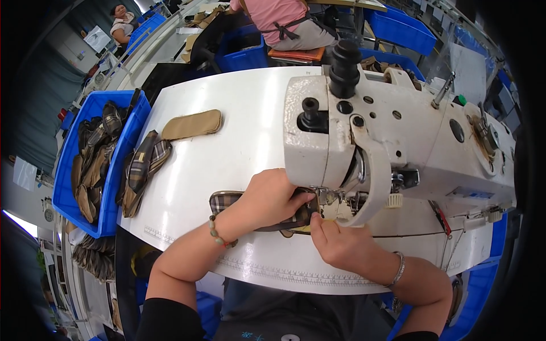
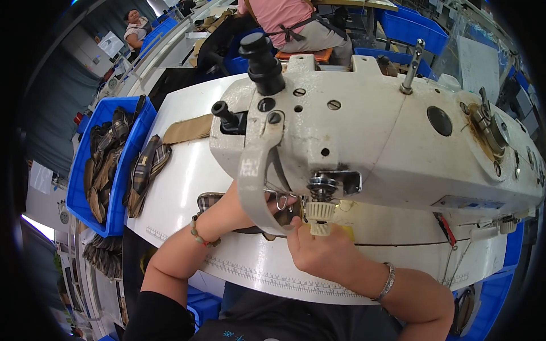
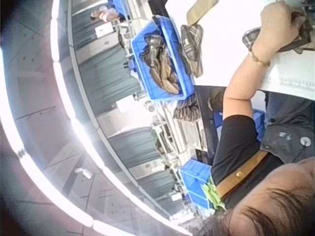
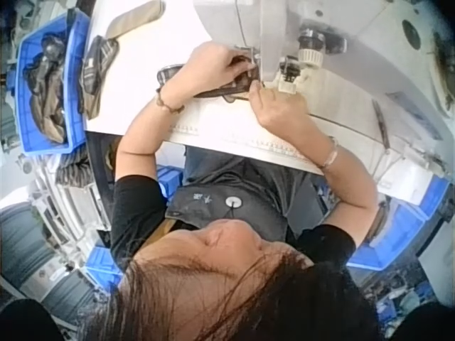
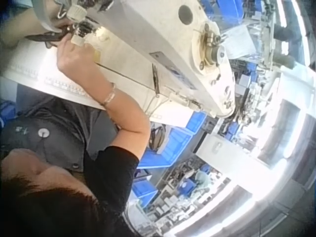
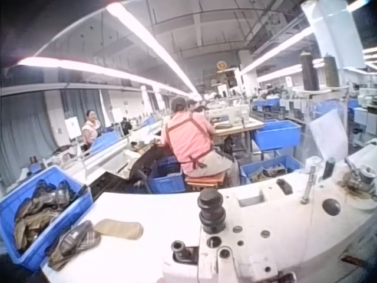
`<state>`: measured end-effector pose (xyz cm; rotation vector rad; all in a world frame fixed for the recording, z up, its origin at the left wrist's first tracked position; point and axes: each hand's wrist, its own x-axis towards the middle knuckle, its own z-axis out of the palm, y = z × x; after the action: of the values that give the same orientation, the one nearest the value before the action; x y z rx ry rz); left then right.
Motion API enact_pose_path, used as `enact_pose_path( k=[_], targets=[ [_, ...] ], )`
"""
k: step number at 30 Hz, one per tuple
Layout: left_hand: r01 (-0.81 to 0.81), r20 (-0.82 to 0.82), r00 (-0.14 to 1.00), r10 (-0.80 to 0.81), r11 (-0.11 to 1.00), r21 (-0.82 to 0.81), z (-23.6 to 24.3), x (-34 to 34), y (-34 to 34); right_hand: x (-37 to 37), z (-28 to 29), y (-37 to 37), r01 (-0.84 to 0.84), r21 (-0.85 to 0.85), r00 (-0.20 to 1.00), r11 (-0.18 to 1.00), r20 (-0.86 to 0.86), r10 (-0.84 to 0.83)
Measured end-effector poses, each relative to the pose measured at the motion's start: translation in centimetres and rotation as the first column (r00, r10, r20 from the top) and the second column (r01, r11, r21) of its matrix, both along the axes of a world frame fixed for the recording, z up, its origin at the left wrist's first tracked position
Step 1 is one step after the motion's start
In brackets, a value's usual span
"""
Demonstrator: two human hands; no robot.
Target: Sewing fabric pieces to a sole using an industrial sewing machine.
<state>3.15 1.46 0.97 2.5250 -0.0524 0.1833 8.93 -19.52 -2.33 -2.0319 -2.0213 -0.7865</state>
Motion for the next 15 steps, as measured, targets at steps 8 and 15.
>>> enact_pose_path(
  k=[8,15],
  targets=[
    [-0.082,0.1,0.992,0.073,0.992,0.095,-0.36,-0.06,-0.89,0.54,0.01,-0.02,0.041,-0.047,0.999,0.998,-0.012,-0.042],
    [-0.078,0.131,0.989,0.069,0.995,0.065,-0.3,-0.07,-0.95,1.21,0.38,0.19,-0.014,-0.025,0.999,1.0,-0.052,0.013]
  ],
)
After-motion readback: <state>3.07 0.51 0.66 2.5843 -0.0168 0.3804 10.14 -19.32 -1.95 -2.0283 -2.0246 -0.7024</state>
